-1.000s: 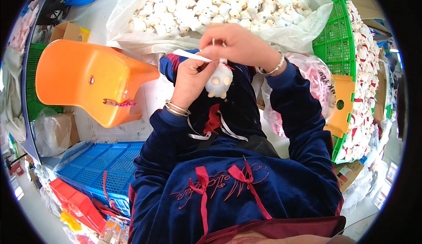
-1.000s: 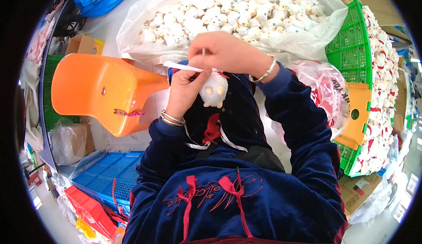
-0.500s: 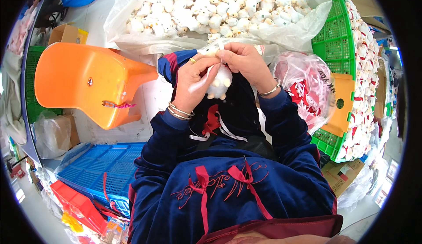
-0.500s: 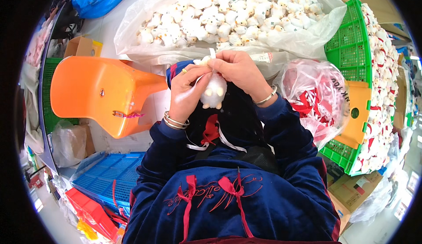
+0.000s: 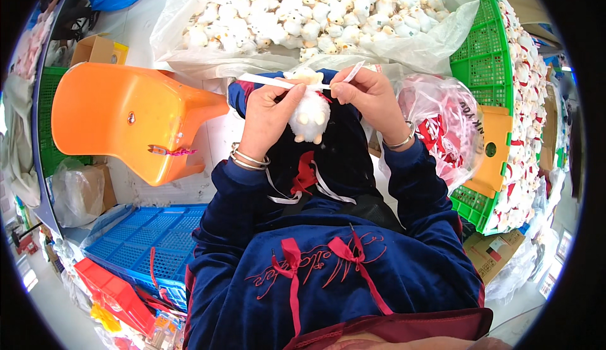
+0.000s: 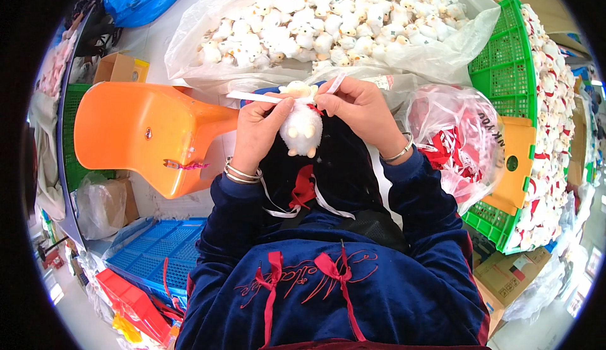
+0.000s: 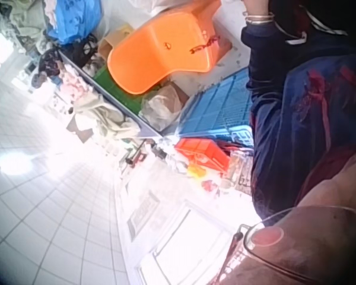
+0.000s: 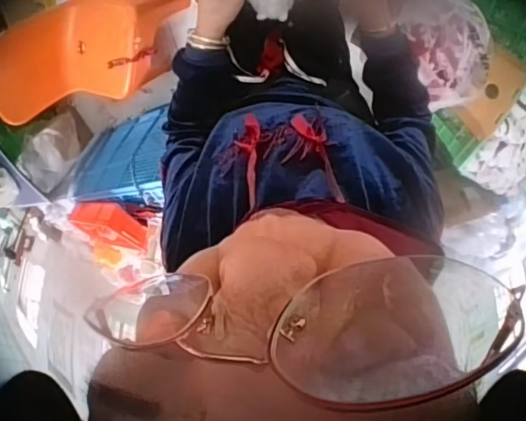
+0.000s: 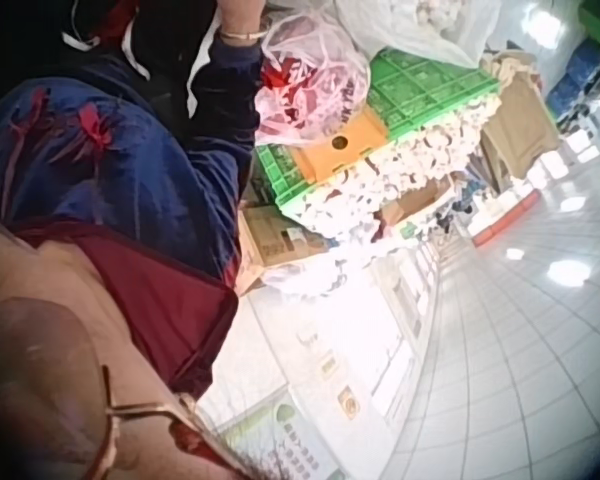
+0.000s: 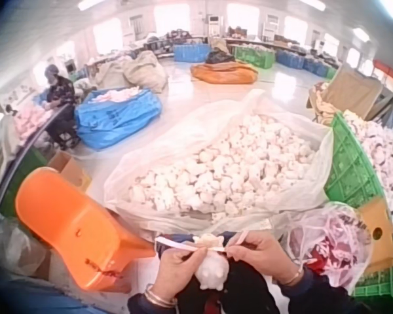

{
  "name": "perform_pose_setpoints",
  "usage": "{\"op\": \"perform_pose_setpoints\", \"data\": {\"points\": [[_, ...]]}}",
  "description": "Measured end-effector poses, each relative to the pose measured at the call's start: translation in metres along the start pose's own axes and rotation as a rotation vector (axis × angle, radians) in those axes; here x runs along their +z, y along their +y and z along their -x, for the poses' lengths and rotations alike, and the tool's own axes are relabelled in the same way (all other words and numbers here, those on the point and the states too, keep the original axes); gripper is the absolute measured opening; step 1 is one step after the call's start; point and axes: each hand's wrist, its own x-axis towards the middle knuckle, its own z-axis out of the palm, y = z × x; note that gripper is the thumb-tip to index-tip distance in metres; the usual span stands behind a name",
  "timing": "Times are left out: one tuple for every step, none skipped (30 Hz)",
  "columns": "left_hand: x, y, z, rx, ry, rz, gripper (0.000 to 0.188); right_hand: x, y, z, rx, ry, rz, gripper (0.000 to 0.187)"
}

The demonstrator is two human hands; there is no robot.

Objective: The person sits on the floor and ties red ribbons around the necks of small white plush toys. They pick up each toy, wrap the ribbon, tie a knot, and place the finished toy into a green crate.

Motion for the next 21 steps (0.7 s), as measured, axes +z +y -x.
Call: {"op": "perform_pose_setpoints", "data": {"points": [[0.000,-0.001,0.000,0.011,0.003,0.013,0.023,-0.001,0.002,-0.001,-0.012,0.012,-0.004,0.014],[0.000,-0.001,0.000,0.022,0.007,0.026,0.024,-0.001,0.002,-0.001,-0.012,0.015,-0.019,0.015],[0.000,0.000,0.000,0.007,0.007,0.012,0.025,-0.001,0.000,-0.002,-0.014,0.018,-0.035,0.016],[-0.001,0.001,0.000,-0.007,0.008,-0.002,0.025,0.000,-0.001,-0.003,-0.016,0.022,-0.051,0.017],[-0.001,0.002,0.001,-0.021,0.009,-0.016,0.026,0.001,-0.004,-0.004,0.004,0.032,-0.067,0.018],[-0.002,0.003,0.001,-0.052,0.013,-0.009,0.027,0.003,-0.007,-0.006,0.023,0.043,-0.082,0.018],[-0.003,0.003,0.001,-0.083,0.017,-0.003,0.027,0.005,-0.009,-0.007,0.043,0.053,-0.097,0.018],[-0.004,0.004,0.002,-0.114,0.021,0.004,0.028,0.006,-0.010,-0.009,0.058,0.069,-0.114,0.019],[-0.004,0.004,0.002,-0.114,0.029,0.006,0.028,0.007,-0.010,-0.011,0.073,0.085,-0.131,0.019],[-0.003,0.005,0.002,-0.115,0.036,0.009,0.028,0.008,-0.011,-0.014,0.088,0.102,-0.148,0.019],[-0.003,0.005,0.002,-0.115,0.044,0.012,0.028,0.009,-0.012,-0.017,0.080,0.096,-0.138,0.019],[-0.001,0.005,0.003,-0.107,0.064,0.037,0.025,0.009,-0.013,-0.020,0.073,0.093,-0.129,0.019],[0.001,0.005,0.004,-0.100,0.084,0.062,0.023,0.010,-0.014,-0.023,0.066,0.090,-0.119,0.019],[0.002,0.004,0.005,-0.092,0.104,0.086,0.021,0.011,-0.015,-0.026,0.056,0.091,-0.107,0.019],[0.002,0.001,0.006,-0.079,0.102,0.110,0.018,0.012,-0.015,-0.028,0.049,0.091,-0.095,0.018],[0.000,-0.003,0.007,-0.067,0.100,0.134,0.016,0.013,-0.015,-0.030,0.041,0.091,-0.083,0.018],[-0.001,-0.005,0.009,-0.055,0.098,0.157,0.015,0.013,-0.013,-0.030,0.027,0.091,-0.086,0.018],[-0.002,0.001,0.011,-0.102,0.084,0.157,0.006,0.013,-0.012,-0.031,0.015,0.089,-0.088,0.018],[-0.001,0.001,0.013,-0.074,0.087,0.204,0.008,0.013,-0.010,-0.031,0.002,0.087,-0.090,0.018],[0.001,0.000,0.014,-0.047,0.091,0.250,0.011,0.013,-0.009,-0.031,-0.034,0.090,-0.068,0.019],[0.001,-0.001,0.014,-0.021,0.097,0.296,0.015,0.014,-0.009,-0.030,-0.069,0.091,-0.048,0.019]]}}
